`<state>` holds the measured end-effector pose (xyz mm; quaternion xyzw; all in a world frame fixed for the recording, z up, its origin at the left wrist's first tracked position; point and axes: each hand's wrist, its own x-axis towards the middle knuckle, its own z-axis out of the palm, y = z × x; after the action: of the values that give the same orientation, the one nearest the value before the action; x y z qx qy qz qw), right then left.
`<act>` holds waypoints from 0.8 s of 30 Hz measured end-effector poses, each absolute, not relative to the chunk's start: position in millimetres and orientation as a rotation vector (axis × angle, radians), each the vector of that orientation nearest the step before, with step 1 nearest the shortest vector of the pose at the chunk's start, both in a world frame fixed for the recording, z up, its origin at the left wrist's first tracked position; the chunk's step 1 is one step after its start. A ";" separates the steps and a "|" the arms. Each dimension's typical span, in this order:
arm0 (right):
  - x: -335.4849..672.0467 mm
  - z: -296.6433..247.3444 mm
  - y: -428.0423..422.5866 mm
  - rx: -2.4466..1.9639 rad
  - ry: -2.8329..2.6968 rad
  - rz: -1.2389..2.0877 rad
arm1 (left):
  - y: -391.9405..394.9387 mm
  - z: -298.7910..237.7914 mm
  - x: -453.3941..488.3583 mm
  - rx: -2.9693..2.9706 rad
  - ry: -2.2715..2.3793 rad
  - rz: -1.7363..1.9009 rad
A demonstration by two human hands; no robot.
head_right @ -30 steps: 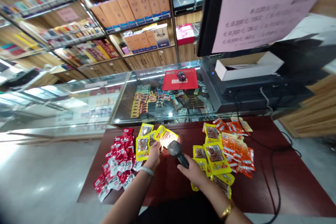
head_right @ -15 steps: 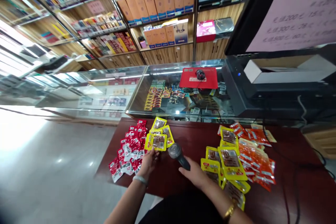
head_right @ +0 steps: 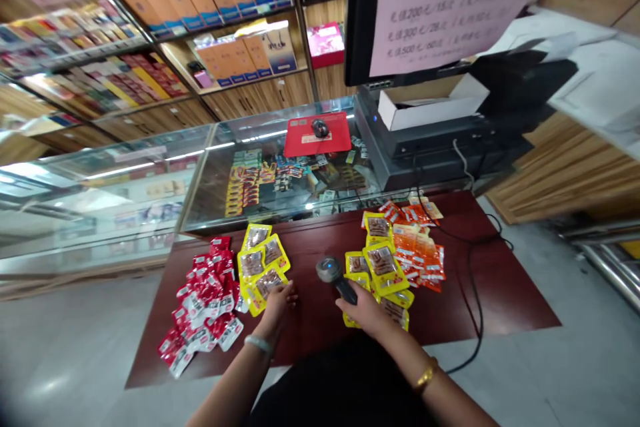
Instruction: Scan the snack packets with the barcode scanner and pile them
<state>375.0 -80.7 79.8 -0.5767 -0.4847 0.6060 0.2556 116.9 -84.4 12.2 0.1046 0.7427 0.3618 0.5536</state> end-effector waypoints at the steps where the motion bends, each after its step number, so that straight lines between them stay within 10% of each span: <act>1: 384.1 79.8 -81.9 -1.586 -1.284 1.639 | -79.6 10.0 130.0 0.327 1.770 0.814; 24: 413.9 83.7 -94.3 -1.629 -1.355 1.734 | -75.5 16.1 161.4 0.537 1.815 0.964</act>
<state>413.9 -94.3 83.7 -0.5830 -0.4848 0.6204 0.2005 161.4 -75.5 16.1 0.2208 0.7463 0.3964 0.4870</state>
